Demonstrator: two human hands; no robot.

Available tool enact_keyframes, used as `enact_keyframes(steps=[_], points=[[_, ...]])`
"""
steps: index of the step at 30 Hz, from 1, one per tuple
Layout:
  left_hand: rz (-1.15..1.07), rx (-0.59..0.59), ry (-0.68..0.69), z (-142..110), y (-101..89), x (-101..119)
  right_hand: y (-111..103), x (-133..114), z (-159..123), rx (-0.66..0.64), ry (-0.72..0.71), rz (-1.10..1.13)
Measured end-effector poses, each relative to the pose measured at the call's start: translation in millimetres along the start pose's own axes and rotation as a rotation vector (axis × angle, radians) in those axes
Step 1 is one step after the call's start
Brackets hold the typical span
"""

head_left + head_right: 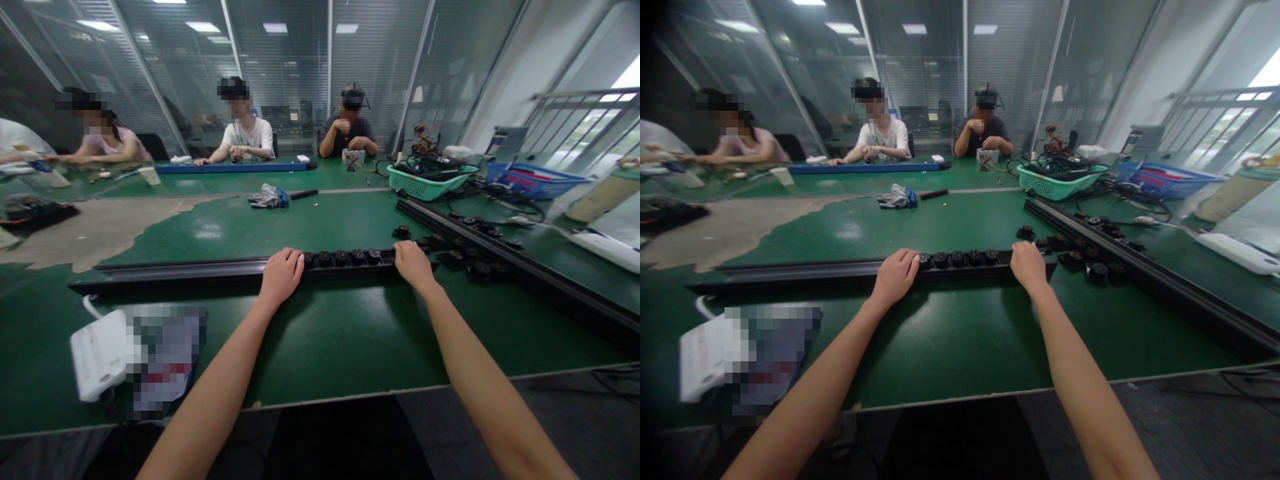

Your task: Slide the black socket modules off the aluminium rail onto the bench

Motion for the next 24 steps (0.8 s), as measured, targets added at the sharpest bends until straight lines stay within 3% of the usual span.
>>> enact_keyframes(steps=[11,24], points=[[-0.012,0.009,-0.003,-1,0.3,-1,-2,10,0,0.036,0.034,-0.002],[0.000,0.001,0.006,-1,1.5,-1,-7,20,2,-0.022,0.133,-0.136]])
Point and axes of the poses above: each hand's wrist, its own z-axis towards the middle knuckle, its own y-axis out of the palm, x = y × z, the point moved 6 cm from there along z, towards the middle knuckle, and after that the axes turned 6 degrees about y, right-handed, at the moved point
